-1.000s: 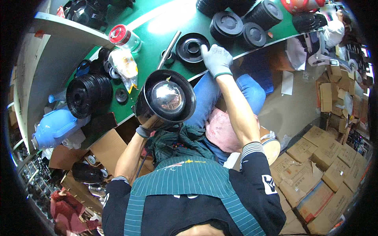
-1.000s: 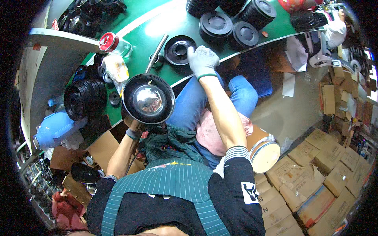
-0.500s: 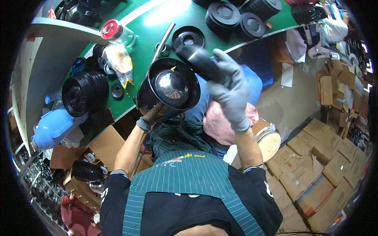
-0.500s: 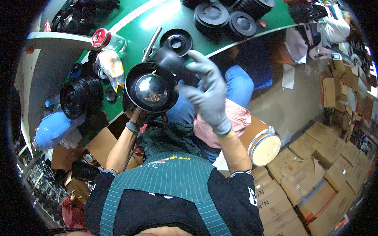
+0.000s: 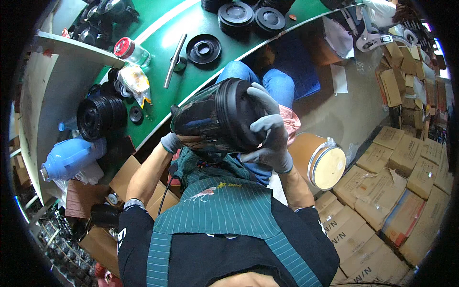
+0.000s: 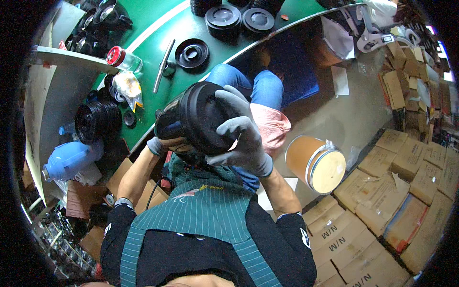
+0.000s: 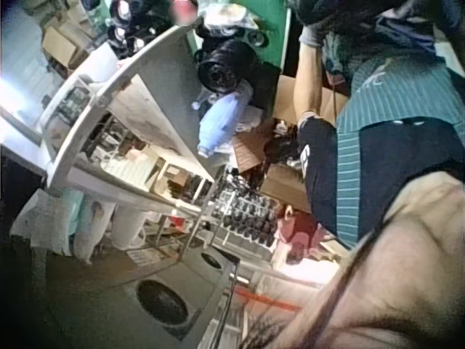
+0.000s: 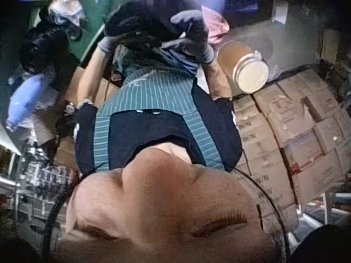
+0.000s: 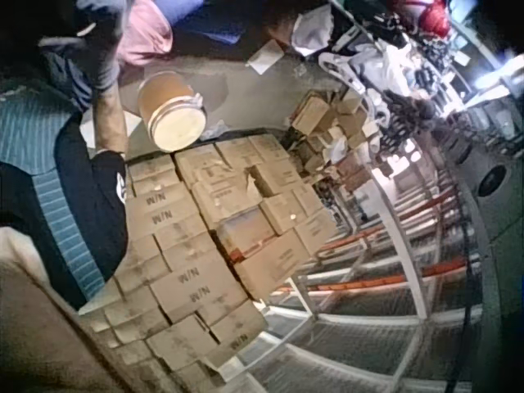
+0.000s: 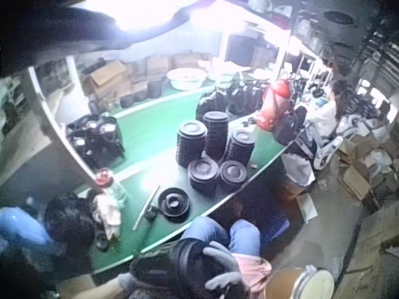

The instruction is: The person assembles black kettles by inserting a metal rod into the base and securing a lid. They handle each kettle one at a time, place the assembled units on the table, and occasionally reach into a cardboard box to retrieve parts.

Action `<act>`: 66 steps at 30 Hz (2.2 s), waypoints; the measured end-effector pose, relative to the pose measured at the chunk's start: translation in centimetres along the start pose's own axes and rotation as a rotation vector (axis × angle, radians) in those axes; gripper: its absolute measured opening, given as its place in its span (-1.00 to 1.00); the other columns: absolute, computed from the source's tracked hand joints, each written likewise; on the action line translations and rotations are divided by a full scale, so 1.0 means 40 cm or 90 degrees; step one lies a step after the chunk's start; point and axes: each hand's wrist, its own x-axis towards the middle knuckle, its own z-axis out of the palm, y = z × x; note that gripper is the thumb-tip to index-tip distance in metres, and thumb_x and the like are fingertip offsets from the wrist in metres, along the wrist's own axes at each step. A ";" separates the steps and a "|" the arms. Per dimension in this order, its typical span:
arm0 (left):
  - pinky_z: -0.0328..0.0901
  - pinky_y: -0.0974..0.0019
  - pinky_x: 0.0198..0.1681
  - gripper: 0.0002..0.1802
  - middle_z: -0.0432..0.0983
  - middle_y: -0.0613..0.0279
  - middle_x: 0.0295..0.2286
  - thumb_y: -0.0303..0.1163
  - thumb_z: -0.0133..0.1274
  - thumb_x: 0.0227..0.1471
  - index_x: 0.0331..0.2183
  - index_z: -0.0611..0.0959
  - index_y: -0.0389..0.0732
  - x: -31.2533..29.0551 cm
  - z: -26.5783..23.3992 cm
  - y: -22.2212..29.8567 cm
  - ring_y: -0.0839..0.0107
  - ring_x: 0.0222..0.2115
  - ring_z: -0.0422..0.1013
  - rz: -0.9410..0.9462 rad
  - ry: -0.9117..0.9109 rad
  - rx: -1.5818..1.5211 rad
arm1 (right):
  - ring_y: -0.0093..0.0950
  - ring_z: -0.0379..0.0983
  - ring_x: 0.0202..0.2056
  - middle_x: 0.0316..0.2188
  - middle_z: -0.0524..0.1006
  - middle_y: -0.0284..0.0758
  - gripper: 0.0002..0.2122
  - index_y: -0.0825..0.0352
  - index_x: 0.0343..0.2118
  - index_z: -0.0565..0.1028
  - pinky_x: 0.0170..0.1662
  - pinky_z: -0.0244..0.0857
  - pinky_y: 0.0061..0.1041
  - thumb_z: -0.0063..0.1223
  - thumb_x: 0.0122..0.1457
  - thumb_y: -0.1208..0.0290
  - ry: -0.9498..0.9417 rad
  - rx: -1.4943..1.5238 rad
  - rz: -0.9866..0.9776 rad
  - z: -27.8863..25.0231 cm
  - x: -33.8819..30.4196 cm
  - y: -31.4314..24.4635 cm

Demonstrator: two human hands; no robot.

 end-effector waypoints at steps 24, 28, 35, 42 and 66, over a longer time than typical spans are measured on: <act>-0.05 -0.04 0.51 -0.24 0.24 0.12 0.39 -0.19 0.33 0.16 0.34 0.48 -0.08 0.050 0.052 0.047 0.09 0.38 0.18 0.135 -0.181 0.588 | 0.05 0.15 0.43 0.43 0.19 0.11 -0.03 0.30 0.29 0.51 0.44 0.02 -0.11 0.57 -0.18 -0.18 -0.012 -0.156 0.016 -0.085 -0.037 -0.100; -0.04 -0.07 0.50 -0.19 0.29 0.13 0.37 -0.16 0.35 0.14 0.35 0.45 -0.13 0.053 0.088 0.049 0.07 0.38 0.17 -0.135 -0.129 0.510 | 0.16 0.15 0.41 0.43 0.15 0.17 -0.04 0.17 0.25 0.55 0.42 0.06 -0.07 0.63 -0.29 -0.16 -0.134 -0.212 -0.038 -0.115 -0.013 -0.111; 0.36 0.09 0.27 -0.50 0.51 0.11 0.19 -0.27 0.11 0.36 0.25 0.53 -0.22 0.054 0.143 0.123 0.24 0.12 0.48 0.025 -0.033 0.074 | -0.12 -0.01 0.51 0.52 0.03 0.03 0.18 0.38 0.50 0.07 0.52 -0.12 -0.17 0.56 -0.09 -0.10 -0.007 0.054 0.268 -0.141 -0.002 -0.110; 0.52 0.12 0.05 -0.40 0.59 0.02 0.05 0.00 -0.21 0.51 0.18 0.53 -0.34 0.036 0.167 0.141 0.24 -0.05 0.57 0.026 0.201 0.191 | -0.30 0.02 0.50 0.49 0.11 -0.07 -0.32 0.43 0.52 -0.03 0.55 -0.16 -0.28 -0.19 0.52 0.13 0.177 0.368 0.441 -0.140 -0.066 -0.086; 0.53 0.14 0.06 -0.59 0.62 0.13 0.03 -0.43 0.23 0.27 0.13 0.59 -0.23 0.068 -0.031 0.025 0.35 -0.02 0.56 -0.015 0.035 0.032 | -0.06 0.23 0.40 0.37 0.30 0.11 -0.08 0.63 0.36 0.27 0.49 -0.07 -0.14 0.01 0.32 -0.26 0.061 -0.211 0.134 -0.065 -0.037 -0.070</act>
